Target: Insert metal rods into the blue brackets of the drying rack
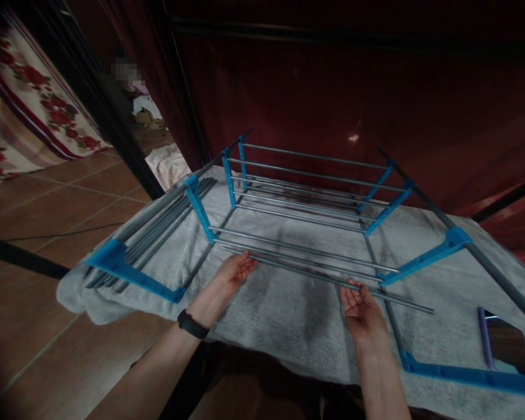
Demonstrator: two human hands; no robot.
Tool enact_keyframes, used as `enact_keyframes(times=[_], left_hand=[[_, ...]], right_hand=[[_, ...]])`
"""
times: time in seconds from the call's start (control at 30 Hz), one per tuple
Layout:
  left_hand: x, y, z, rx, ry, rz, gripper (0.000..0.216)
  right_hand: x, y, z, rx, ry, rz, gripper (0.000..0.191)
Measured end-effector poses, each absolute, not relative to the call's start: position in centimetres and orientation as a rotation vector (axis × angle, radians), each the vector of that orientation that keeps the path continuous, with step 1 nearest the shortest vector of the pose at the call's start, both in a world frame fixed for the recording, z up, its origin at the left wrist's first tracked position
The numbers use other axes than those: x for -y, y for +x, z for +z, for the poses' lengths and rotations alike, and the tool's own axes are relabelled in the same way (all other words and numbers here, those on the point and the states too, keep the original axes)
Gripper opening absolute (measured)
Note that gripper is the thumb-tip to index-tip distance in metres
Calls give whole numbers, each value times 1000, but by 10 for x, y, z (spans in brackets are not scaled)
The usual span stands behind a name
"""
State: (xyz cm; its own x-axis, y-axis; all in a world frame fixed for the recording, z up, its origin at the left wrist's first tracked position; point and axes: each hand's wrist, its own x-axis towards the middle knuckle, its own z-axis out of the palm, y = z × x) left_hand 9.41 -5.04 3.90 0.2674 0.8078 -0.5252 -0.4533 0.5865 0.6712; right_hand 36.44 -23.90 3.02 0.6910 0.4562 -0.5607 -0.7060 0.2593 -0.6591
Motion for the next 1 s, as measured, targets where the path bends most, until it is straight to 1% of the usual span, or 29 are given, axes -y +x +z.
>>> enact_keyframes(times=[0.17, 0.37, 0.53, 0.83, 1.0], left_hand=[[56, 99, 39, -934, 456, 833, 15], [66, 107, 33, -879, 479, 755, 11], [71, 114, 30, -847, 453, 743, 12], [68, 113, 34, -877, 424, 782, 13], [80, 117, 33, -808, 440, 745, 7]], right_hand=[[231, 351, 29, -253, -1012, 847, 24], [222, 333, 29, -229, -1019, 901, 21], [217, 330, 30, -266, -1038, 945, 23], [236, 365, 24, -271, -1047, 843, 21], [238, 369, 24, -268, -1075, 792, 24]])
